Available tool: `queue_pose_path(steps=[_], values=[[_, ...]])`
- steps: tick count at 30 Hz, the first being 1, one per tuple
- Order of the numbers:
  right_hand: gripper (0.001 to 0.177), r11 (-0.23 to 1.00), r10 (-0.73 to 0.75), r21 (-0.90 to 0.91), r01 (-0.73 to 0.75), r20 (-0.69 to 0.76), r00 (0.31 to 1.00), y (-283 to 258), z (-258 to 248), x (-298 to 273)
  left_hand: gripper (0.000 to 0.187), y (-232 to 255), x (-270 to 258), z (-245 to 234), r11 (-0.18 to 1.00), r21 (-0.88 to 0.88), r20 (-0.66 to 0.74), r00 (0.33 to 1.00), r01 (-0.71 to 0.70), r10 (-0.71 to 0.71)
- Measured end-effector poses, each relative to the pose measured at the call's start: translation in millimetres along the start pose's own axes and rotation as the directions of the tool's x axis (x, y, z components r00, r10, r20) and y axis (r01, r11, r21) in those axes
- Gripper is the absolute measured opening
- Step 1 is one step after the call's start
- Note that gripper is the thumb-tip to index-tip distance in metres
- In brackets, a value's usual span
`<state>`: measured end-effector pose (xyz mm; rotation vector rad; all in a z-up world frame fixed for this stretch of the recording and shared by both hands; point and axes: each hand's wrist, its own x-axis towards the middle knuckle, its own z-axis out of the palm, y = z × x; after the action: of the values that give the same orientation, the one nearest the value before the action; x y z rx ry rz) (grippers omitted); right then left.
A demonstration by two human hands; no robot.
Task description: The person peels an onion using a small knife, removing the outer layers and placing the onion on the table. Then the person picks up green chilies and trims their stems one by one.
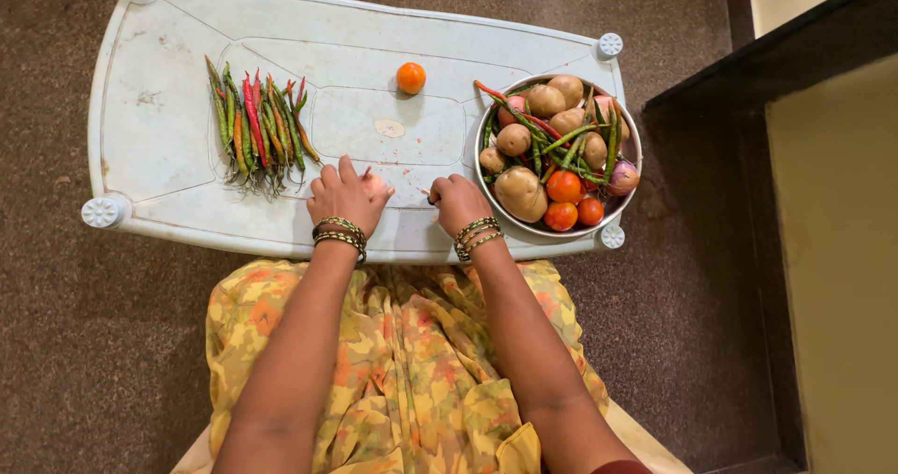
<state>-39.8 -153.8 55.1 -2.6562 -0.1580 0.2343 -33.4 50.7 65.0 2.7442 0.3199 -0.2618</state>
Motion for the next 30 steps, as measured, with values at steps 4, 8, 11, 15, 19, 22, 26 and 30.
queue_pose_path(steps=[4,8,11,15,19,22,26,30], values=[[0.007,0.996,0.03,0.09,-0.018,-0.133,0.991,5,-2,-4,0.084,4,-27,-4,0.982,0.076,-0.241,0.953,-0.172,0.185],[0.012,0.978,0.02,0.197,0.066,-0.403,0.915,10,-16,-6,0.053,-2,-64,38,0.969,-0.113,-0.076,0.974,-0.22,0.213],[0.017,0.962,0.015,0.234,0.138,-0.553,0.833,13,-37,-12,0.051,-15,-101,106,0.534,-0.692,0.535,0.842,0.485,-0.072],[0.017,0.948,0.102,0.284,0.14,-0.692,0.715,29,-67,-24,0.052,-47,-98,167,-0.187,-0.616,0.785,0.575,0.766,-0.231],[0.017,0.932,0.141,0.314,0.179,-0.773,0.618,49,-84,-35,0.052,-63,-61,177,-0.39,-0.74,0.669,0.663,0.549,-0.336],[0.018,0.926,0.168,0.322,0.2,-0.822,0.545,59,-91,-40,0.043,-65,-60,174,-0.46,-0.728,0.663,0.691,0.508,-0.286],[0.019,0.9,0.251,0.39,0.192,-0.827,0.503,73,-95,-41,0.041,-63,-62,178,-0.399,-0.755,0.644,0.702,0.519,-0.305],[0.018,0.909,0.271,0.384,0.164,-0.842,0.466,83,-103,-32,0.041,-59,-61,179,-0.348,-0.763,0.644,0.688,0.545,-0.334]])
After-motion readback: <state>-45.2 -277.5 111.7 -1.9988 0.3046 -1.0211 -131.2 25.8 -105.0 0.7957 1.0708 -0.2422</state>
